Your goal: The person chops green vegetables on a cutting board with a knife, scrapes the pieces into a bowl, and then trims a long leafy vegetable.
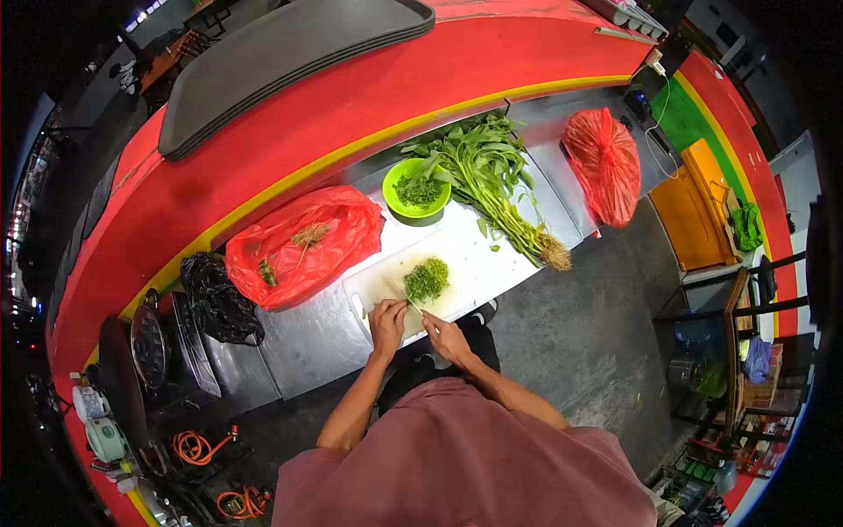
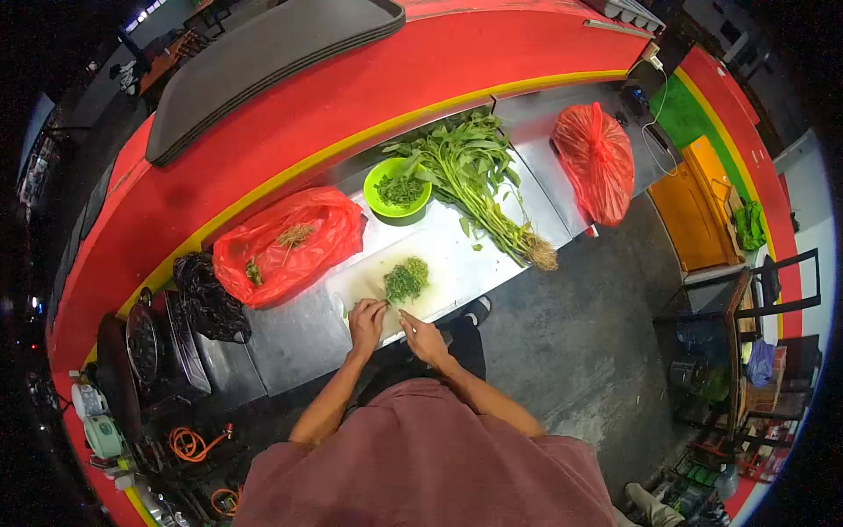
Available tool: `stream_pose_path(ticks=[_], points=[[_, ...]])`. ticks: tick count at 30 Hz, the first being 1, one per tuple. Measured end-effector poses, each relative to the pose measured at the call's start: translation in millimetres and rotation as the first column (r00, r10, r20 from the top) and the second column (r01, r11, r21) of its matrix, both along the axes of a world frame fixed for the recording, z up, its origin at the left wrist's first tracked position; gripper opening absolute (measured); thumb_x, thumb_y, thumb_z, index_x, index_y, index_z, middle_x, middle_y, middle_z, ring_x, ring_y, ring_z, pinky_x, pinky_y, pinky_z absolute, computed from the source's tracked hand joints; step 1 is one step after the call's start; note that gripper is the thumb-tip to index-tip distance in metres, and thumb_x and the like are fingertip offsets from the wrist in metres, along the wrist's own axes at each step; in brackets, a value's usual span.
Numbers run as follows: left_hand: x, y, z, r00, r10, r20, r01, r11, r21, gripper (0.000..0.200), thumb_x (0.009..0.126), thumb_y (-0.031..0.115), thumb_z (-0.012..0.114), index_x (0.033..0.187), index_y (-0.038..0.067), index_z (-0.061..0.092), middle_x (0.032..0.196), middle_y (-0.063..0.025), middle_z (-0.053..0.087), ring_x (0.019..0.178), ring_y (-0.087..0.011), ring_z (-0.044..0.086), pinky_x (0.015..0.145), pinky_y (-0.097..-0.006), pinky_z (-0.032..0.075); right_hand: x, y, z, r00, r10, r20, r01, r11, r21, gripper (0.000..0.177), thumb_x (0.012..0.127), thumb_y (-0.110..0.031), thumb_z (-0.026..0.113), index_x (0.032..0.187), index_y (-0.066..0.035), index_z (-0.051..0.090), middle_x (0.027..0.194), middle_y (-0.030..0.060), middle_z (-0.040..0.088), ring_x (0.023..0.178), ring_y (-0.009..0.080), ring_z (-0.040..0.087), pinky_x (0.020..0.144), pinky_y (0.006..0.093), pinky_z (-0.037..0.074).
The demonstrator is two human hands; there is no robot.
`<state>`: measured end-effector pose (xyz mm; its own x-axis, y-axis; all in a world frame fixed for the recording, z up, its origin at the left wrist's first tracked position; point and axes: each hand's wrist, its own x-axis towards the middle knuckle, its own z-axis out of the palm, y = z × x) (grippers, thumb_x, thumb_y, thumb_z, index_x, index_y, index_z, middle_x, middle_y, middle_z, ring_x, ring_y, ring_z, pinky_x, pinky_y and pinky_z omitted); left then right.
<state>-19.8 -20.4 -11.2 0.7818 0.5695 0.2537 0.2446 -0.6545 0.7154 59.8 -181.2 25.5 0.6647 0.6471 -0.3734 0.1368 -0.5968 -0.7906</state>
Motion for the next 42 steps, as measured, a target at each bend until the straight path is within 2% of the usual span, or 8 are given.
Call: stream_pose_path(ticks=[9, 13, 19, 21, 28, 33, 35, 42], points=[[-4, 1, -1, 0.999, 0.006, 0.033, -0.005, 0.999, -0.054, 0.012, 0.083, 0.004, 0.071, 0.094, 0.003, 0.074, 0.094, -0.0097, 0.066, 0.088, -0.0292, 0.064, 0.080, -0.0391, 0.046, -7, 3, 0, 0.999, 0.017, 0.040, -0.016, 0.999, -0.029, 0.041, 0.103, -0.040, 0.047, 0.137, -0.021, 0.059, 0.092, 0.0316, 0.067, 0.086, 0.0491, 0.066, 0.076, 0.0533, 0.053], [-4, 2, 5, 1.000, -0.014, -0.002, 0.014, 0.999, -0.046, 0.012, 0.085, 0.009, 0.070, 0.095, 0.003, 0.074, 0.096, -0.0099, 0.066, 0.091, -0.0299, 0.062, 0.082, -0.0391, 0.045, -3, 13, -5, 0.978, 0.081, 0.194, -0.067, 0.995, -0.078, 0.039, 0.102, -0.040, 0.048, 0.135, -0.024, 0.061, 0.082, 0.0300, 0.066, 0.078, 0.0481, 0.066, 0.069, 0.0561, 0.052], [-6, 10, -1, 0.998, -0.064, 0.023, 0.066, 0.989, -0.133, 0.012, 0.085, 0.006, 0.068, 0.095, 0.003, 0.075, 0.096, -0.0128, 0.069, 0.092, -0.0312, 0.064, 0.083, -0.0411, 0.048, 8, 24, -7, 0.998, 0.053, 0.022, -0.055, 0.995, 0.089, 0.042, 0.102, -0.038, 0.047, 0.130, -0.012, 0.064, 0.093, 0.0301, 0.067, 0.087, 0.0463, 0.067, 0.076, 0.0495, 0.052], [-6, 8, -1, 0.998, -0.033, 0.058, 0.033, 0.999, -0.005, 0.012, 0.082, 0.006, 0.072, 0.094, 0.003, 0.075, 0.093, -0.0122, 0.071, 0.087, -0.0305, 0.066, 0.079, -0.0401, 0.049, 5, 20, -6, 0.998, 0.060, -0.029, -0.058, 0.996, 0.068, 0.041, 0.102, -0.038, 0.049, 0.128, -0.010, 0.065, 0.095, 0.0298, 0.068, 0.089, 0.0465, 0.067, 0.077, 0.0490, 0.053], [-9, 9, -5, 0.998, -0.057, 0.036, 0.058, 0.998, -0.027, 0.012, 0.083, 0.005, 0.071, 0.095, 0.004, 0.074, 0.093, -0.0093, 0.065, 0.089, -0.0304, 0.062, 0.078, -0.0415, 0.046, -5, 19, -3, 0.978, 0.105, 0.182, -0.090, 0.992, -0.088, 0.038, 0.102, -0.038, 0.047, 0.133, -0.019, 0.063, 0.084, 0.0298, 0.067, 0.077, 0.0481, 0.066, 0.070, 0.0531, 0.053], [-14, 9, -2, 0.997, -0.060, 0.038, 0.059, 0.998, 0.027, 0.015, 0.082, 0.002, 0.070, 0.096, 0.002, 0.074, 0.091, -0.0129, 0.067, 0.085, -0.0324, 0.064, 0.077, -0.0419, 0.049, 0, 26, -27, 0.982, 0.080, 0.169, -0.092, 0.994, 0.064, 0.039, 0.102, -0.036, 0.048, 0.133, -0.017, 0.062, 0.087, 0.0295, 0.067, 0.078, 0.0479, 0.066, 0.072, 0.0532, 0.053], [-14, 10, -9, 0.999, -0.031, 0.034, 0.031, 0.999, -0.015, 0.012, 0.085, 0.007, 0.070, 0.095, 0.005, 0.075, 0.093, -0.0090, 0.067, 0.090, -0.0297, 0.062, 0.079, -0.0414, 0.045, 2, 26, -9, 0.997, 0.080, 0.011, -0.081, 0.996, 0.029, 0.040, 0.102, -0.036, 0.048, 0.133, -0.014, 0.062, 0.090, 0.0298, 0.067, 0.081, 0.0482, 0.066, 0.073, 0.0533, 0.053], [-16, 12, -10, 0.999, -0.038, 0.005, 0.038, 0.998, -0.052, 0.012, 0.085, 0.010, 0.069, 0.095, 0.005, 0.073, 0.092, -0.0082, 0.067, 0.090, -0.0305, 0.061, 0.080, -0.0421, 0.043, -8, 18, -3, 0.978, 0.133, 0.159, -0.122, 0.989, -0.080, 0.041, 0.103, -0.039, 0.046, 0.140, -0.024, 0.055, 0.083, 0.0292, 0.067, 0.078, 0.0483, 0.066, 0.070, 0.0561, 0.052]])
